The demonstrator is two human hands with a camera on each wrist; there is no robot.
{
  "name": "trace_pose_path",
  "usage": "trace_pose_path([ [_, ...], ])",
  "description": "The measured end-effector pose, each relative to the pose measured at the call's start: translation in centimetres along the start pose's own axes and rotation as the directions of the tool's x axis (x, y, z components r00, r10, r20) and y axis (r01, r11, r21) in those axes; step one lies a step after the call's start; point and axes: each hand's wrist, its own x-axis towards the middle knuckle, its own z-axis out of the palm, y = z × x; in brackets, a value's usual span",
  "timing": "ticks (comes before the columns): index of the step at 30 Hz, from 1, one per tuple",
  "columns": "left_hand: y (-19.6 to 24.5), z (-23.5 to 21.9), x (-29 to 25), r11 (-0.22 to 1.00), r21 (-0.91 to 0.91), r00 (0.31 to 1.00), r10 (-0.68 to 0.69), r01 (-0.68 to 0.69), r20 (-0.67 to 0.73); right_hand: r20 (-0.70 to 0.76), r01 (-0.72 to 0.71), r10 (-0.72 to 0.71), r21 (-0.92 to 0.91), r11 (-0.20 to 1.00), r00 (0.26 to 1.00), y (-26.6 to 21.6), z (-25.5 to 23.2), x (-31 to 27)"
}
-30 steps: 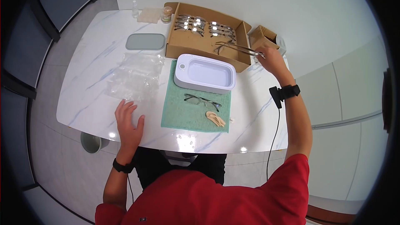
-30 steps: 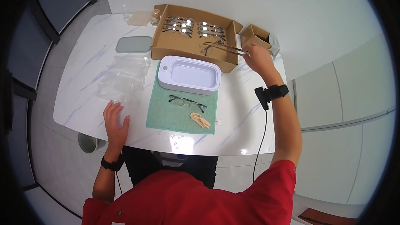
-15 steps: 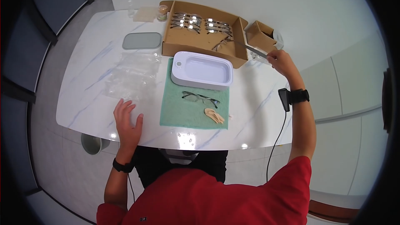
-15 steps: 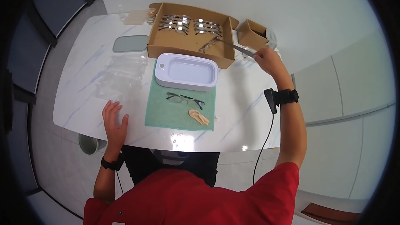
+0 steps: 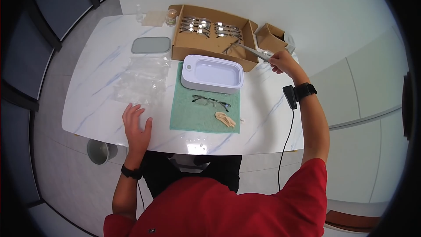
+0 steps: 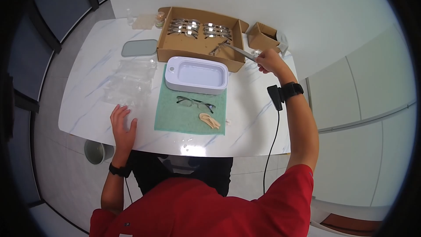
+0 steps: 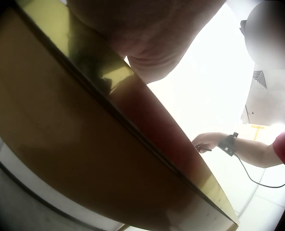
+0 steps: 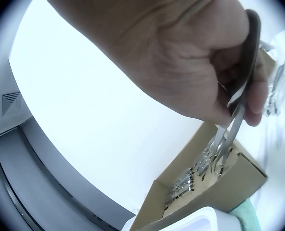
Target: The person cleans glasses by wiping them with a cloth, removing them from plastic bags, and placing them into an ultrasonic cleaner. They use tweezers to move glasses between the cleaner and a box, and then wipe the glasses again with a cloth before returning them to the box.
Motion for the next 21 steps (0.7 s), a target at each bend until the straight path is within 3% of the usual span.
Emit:
trace_pose_path([
  [2, 0.0, 0.0, 0.0, 1.000, -0.013, 1.000, -0.003, 0.003, -0.010, -0.030, 0.029, -0.030, -0.050, 0.998, 0.999, 0.0, -0.4, 0.2],
  [3, -0.1, 0.0, -0.1, 1.000, -0.008, 1.000, 0.000, 0.000, -0.014, -0.105, 0.149, -0.173, -0.207, 0.967, 0.979, 0.1, -0.6, 0.0],
  [5, -0.2, 0.2, -0.1, 1.000, 0.000, 1.000, 0.007, -0.007, -0.021, -0.181, 0.317, -0.466, -0.522, 0.792, 0.866, 0.6, -0.8, -0.6],
  [8, -0.4, 0.2, -0.1, 0.999, 0.019, 0.999, 0.029, -0.028, -0.022, -0.201, 0.288, -0.676, -0.792, 0.538, 0.710, -1.2, -1.1, -3.4],
  [11, -0.3, 0.2, -0.1, 1.000, 0.010, 0.999, 0.021, -0.021, -0.024, -0.104, 0.325, -0.780, -0.869, 0.374, 0.617, -1.2, -1.4, -3.5],
  [21, -0.2, 0.1, -0.1, 1.000, -0.002, 1.000, -0.004, 0.004, -0.019, -0.010, 0.264, -0.844, -0.948, 0.179, 0.537, -1.7, -0.2, -1.7],
])
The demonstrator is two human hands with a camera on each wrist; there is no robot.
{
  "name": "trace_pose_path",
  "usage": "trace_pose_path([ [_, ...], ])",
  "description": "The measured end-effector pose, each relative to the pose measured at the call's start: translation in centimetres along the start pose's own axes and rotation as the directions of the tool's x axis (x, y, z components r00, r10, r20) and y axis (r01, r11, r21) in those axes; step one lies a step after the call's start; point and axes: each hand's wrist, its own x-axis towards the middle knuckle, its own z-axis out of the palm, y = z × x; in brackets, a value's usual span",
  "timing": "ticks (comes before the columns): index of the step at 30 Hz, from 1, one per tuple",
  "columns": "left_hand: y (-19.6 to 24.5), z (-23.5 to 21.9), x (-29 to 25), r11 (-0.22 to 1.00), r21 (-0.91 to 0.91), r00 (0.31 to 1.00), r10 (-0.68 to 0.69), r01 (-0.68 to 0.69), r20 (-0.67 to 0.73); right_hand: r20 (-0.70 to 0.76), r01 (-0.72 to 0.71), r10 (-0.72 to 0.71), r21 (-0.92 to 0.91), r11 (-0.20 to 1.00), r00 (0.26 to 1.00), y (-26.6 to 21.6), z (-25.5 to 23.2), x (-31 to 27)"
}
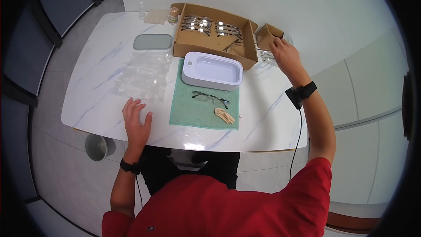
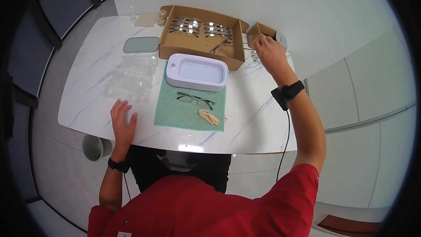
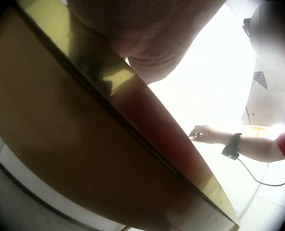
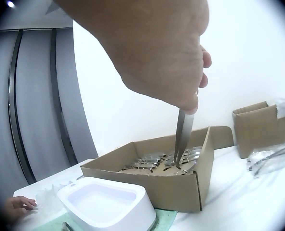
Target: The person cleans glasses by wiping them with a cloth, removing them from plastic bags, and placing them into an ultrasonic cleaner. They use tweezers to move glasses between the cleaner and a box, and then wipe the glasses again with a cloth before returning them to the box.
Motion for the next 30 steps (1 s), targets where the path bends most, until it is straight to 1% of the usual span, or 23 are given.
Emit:
trace_pose_path([
  [2, 0.0, 0.0, 0.0, 1.000, 0.000, 1.000, -0.008, 0.008, 0.004, -0.026, 0.031, -0.031, -0.014, 0.999, 0.999, -0.3, 0.1, 0.4],
  [8, -0.1, 0.0, -0.1, 1.000, -0.012, 1.000, -0.007, 0.007, 0.001, -0.082, 0.058, -0.056, 0.027, 0.998, 0.995, -0.2, 1.7, 0.5],
  [11, -0.2, 0.2, 0.0, 1.000, -0.005, 1.000, -0.004, 0.004, 0.002, 0.030, 0.015, -0.016, 0.028, 1.000, 0.999, 0.3, 2.0, 0.0],
  [14, -0.2, 0.2, 0.0, 1.000, -0.005, 1.000, 0.002, -0.002, -0.001, -0.054, 0.047, -0.042, 0.093, 0.995, 0.998, 0.5, 1.3, -0.4],
  [20, -0.2, 0.1, -0.1, 1.000, -0.004, 1.000, 0.016, -0.017, -0.013, -0.019, -0.068, 0.073, 0.172, 0.983, 0.997, 1.0, -0.5, -1.7],
  [23, -0.4, 0.2, -0.1, 1.000, 0.005, 0.999, 0.031, -0.031, -0.023, -0.080, -0.139, 0.168, 0.284, 0.949, 0.983, 0.9, -3.9, -2.4],
  [26, -0.5, 0.3, -0.1, 0.999, 0.008, 0.999, 0.038, -0.037, -0.025, -0.090, -0.215, 0.263, 0.359, 0.908, 0.961, 0.5, -7.5, -4.0],
  [29, -0.6, 0.4, -0.1, 0.999, 0.013, 0.999, 0.038, -0.038, -0.028, -0.087, -0.252, 0.322, 0.449, 0.857, 0.943, -0.7, -10.3, -6.3],
  [30, -0.6, 0.5, -0.1, 1.000, 0.008, 0.999, 0.029, -0.028, -0.029, -0.054, -0.264, 0.327, 0.474, 0.840, 0.944, -1.2, -11.1, -7.0],
])
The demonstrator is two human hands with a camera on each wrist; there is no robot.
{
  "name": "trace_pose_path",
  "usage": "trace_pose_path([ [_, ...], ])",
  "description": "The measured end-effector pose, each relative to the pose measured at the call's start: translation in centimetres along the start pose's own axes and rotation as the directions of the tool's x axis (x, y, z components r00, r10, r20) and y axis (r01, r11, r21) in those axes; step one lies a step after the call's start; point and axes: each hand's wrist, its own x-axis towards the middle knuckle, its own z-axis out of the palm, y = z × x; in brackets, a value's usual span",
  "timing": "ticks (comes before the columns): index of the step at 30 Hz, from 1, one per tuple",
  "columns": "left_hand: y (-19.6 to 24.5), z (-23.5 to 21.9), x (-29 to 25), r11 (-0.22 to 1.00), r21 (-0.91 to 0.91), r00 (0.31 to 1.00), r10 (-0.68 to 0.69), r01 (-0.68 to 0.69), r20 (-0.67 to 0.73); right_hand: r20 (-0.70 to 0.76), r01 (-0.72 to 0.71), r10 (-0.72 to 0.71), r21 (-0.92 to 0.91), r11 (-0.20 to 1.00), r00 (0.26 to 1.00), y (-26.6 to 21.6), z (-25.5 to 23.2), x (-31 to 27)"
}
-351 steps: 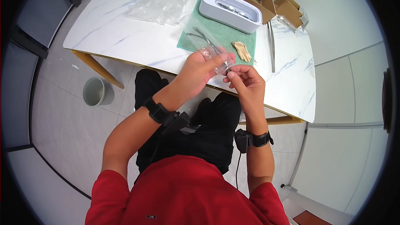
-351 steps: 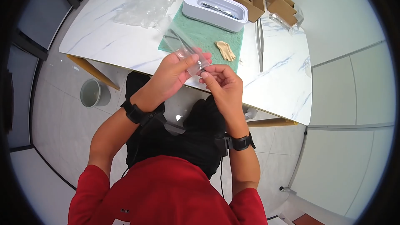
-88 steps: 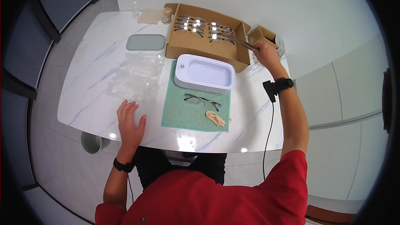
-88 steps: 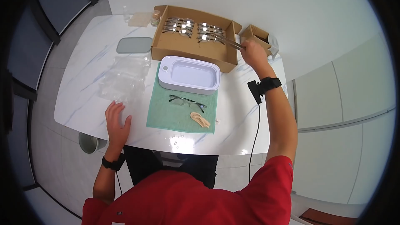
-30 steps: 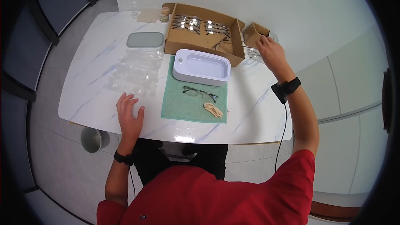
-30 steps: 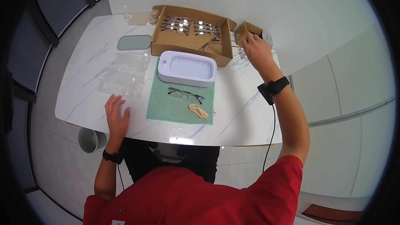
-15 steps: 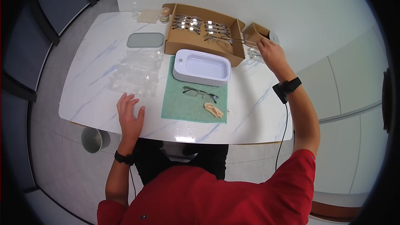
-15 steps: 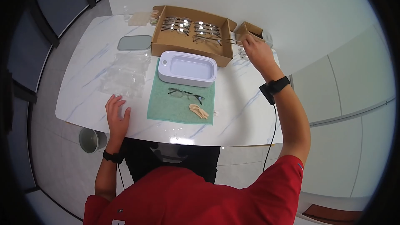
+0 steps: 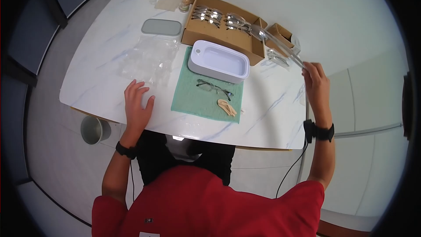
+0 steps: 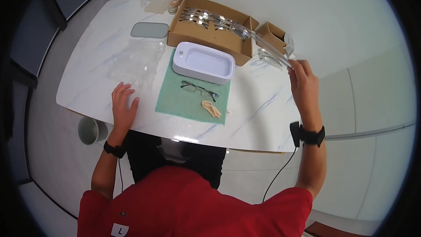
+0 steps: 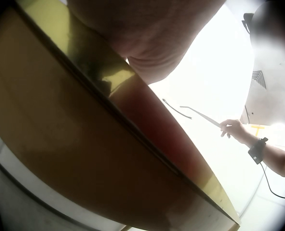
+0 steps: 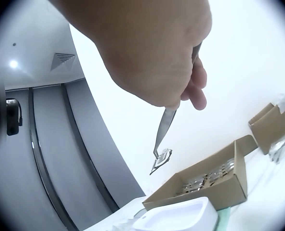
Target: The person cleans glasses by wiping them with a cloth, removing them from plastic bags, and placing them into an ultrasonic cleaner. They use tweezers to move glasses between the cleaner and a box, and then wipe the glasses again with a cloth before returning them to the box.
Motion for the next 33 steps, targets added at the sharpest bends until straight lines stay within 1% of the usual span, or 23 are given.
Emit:
trace_pose_path([
  [2, -0.1, 0.1, -0.1, 1.000, -0.010, 1.000, -0.012, 0.012, 0.002, 0.052, -0.045, 0.043, 0.051, 0.998, 0.998, -1.5, -0.8, -1.5],
  [5, 0.2, -0.1, 0.0, 1.000, -0.011, 1.000, -0.016, 0.016, 0.003, 0.119, 0.005, -0.010, 0.044, 0.999, 0.993, -2.8, -0.6, -2.9],
  [6, 0.2, -0.1, 0.0, 1.000, -0.009, 1.000, -0.015, 0.015, 0.002, 0.119, 0.042, -0.050, 0.070, 0.997, 0.992, -3.0, -0.2, -3.0],
  [10, 0.0, 0.0, 0.0, 1.000, 0.007, 1.000, 0.009, -0.009, -0.002, 0.215, 0.067, -0.082, 0.076, 0.995, 0.973, -2.8, 1.4, -3.6],
  [14, -0.2, 0.1, 0.0, 1.000, 0.022, 1.000, 0.019, -0.019, 0.007, 0.224, 0.146, -0.162, 0.087, 0.986, 0.961, -2.7, 3.8, -2.9],
  [16, -0.2, 0.2, -0.1, 1.000, 0.017, 1.000, 0.015, -0.015, -0.002, 0.242, 0.147, -0.162, 0.077, 0.986, 0.957, -2.5, 4.6, -2.6],
  [17, -0.2, 0.2, -0.2, 1.000, 0.016, 1.000, 0.012, -0.012, -0.007, 0.251, 0.149, -0.163, 0.073, 0.986, 0.954, -2.5, 4.7, -2.5],
  [20, -0.1, 0.1, -0.1, 1.000, 0.023, 1.000, 0.015, -0.015, -0.007, 0.189, 0.206, -0.210, 0.045, 0.978, 0.959, -2.4, 3.4, -2.3],
  [23, 0.0, 0.1, -0.1, 0.999, 0.028, 1.000, 0.014, -0.014, 0.004, 0.138, 0.058, -0.065, 0.058, 0.997, 0.988, -2.0, 0.5, -3.0],
  [24, 0.0, 0.1, 0.0, 0.999, 0.030, 1.000, 0.017, -0.017, 0.002, 0.107, -0.007, -0.006, 0.114, 0.993, 0.994, -1.5, -0.3, -3.6],
  [25, 0.0, 0.1, 0.0, 0.999, 0.031, 1.000, 0.022, -0.022, 0.004, 0.032, -0.090, 0.087, 0.149, 0.985, 0.996, -1.3, -0.6, -4.4],
  [26, -0.1, 0.1, -0.1, 0.999, 0.030, 1.000, 0.029, -0.030, 0.008, -0.040, -0.173, 0.184, 0.188, 0.967, 0.982, -1.2, -0.9, -5.3],
  [27, -0.1, 0.2, -0.1, 0.999, 0.035, 1.000, 0.028, -0.029, 0.012, -0.110, -0.251, 0.281, 0.230, 0.940, 0.953, -1.1, -1.2, -6.4],
  [28, -0.1, 0.3, -0.2, 0.999, 0.042, 1.000, 0.027, -0.028, 0.013, -0.186, -0.273, 0.314, 0.217, 0.937, 0.931, -0.6, -0.6, -7.7],
  [31, 0.1, 0.2, -0.2, 0.999, 0.033, 1.000, 0.025, -0.026, 0.017, -0.181, -0.502, 0.543, 0.228, 0.834, 0.820, -0.9, 3.8, -12.9],
  [33, 0.1, 0.1, -0.2, 0.999, 0.014, 0.999, 0.036, -0.037, 0.006, -0.116, -0.594, 0.616, 0.178, 0.785, 0.779, -1.5, 7.9, -15.9],
])
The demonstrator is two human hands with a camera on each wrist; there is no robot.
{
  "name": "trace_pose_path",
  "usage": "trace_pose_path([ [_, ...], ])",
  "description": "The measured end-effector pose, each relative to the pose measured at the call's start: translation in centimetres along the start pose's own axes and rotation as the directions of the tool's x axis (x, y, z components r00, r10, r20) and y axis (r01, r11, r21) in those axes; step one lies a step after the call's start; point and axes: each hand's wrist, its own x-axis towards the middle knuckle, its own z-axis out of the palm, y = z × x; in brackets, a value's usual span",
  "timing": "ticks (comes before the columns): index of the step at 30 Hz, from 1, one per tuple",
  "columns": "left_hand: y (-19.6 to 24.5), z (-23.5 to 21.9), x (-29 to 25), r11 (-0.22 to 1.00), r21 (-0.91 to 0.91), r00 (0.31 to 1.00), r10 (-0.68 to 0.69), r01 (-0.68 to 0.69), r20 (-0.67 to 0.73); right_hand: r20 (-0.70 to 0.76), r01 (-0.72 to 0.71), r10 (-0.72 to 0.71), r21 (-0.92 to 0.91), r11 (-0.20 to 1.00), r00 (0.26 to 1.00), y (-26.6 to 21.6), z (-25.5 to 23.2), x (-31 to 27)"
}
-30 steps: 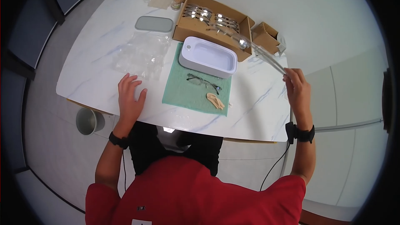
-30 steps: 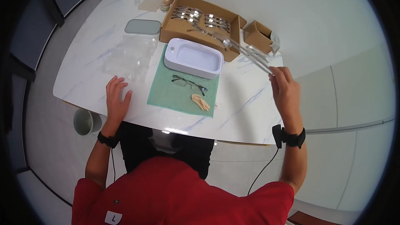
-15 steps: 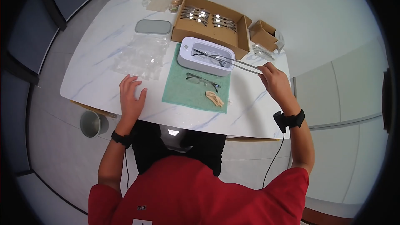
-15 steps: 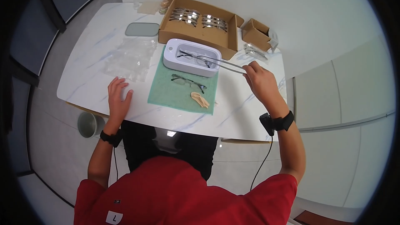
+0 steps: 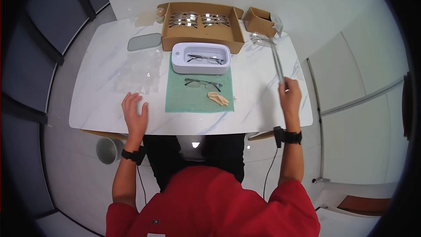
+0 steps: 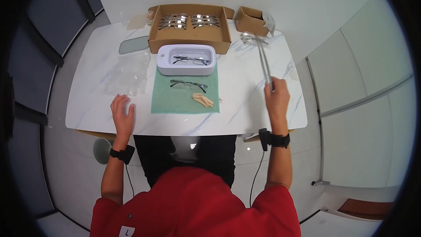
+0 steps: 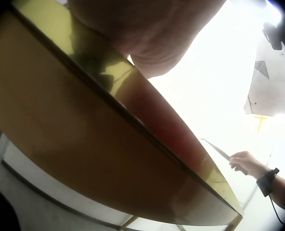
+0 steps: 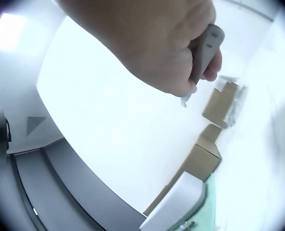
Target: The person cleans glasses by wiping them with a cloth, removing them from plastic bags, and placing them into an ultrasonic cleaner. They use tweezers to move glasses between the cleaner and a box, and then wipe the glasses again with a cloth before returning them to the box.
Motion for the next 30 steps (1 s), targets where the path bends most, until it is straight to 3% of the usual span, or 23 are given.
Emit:
trace_pose_path([
  [6, 1.4, -0.9, 0.8, 0.985, -0.010, 0.985, 0.171, -0.171, 0.003, 0.109, -0.116, 0.129, -0.118, 0.986, 0.986, -1.2, 7.5, -3.0],
  [11, 7.1, -1.0, 4.6, 0.951, -0.023, 0.947, 0.310, -0.309, 0.084, 0.155, -0.110, 0.118, -0.060, 0.992, 0.981, -2.3, 9.4, -2.8],
  [14, 7.8, 1.3, 7.8, 0.918, 0.000, 0.905, 0.392, -0.397, 0.164, 0.140, -0.142, 0.134, 0.046, 0.989, 0.981, -3.1, 9.0, -3.1],
  [18, 6.6, 4.7, 11.5, 0.899, 0.114, 0.879, 0.377, -0.423, 0.292, 0.083, -0.253, 0.239, 0.306, 0.918, 0.968, -1.8, 9.4, -4.5],
  [20, 6.3, 5.8, 12.6, 0.884, 0.167, 0.866, 0.364, -0.437, 0.343, 0.010, -0.207, 0.218, 0.365, 0.908, 0.976, -1.2, 9.7, -5.3],
  [26, 5.9, 6.7, 13.9, 0.853, 0.252, 0.836, 0.315, -0.457, 0.450, 0.047, -0.165, 0.160, 0.387, 0.907, 0.986, -1.7, 8.7, -5.4],
  [30, 6.3, 6.1, 14.7, 0.774, 0.302, 0.792, 0.384, -0.556, 0.474, 0.068, -0.206, 0.196, 0.428, 0.880, 0.978, -1.7, 8.8, -5.4],
])
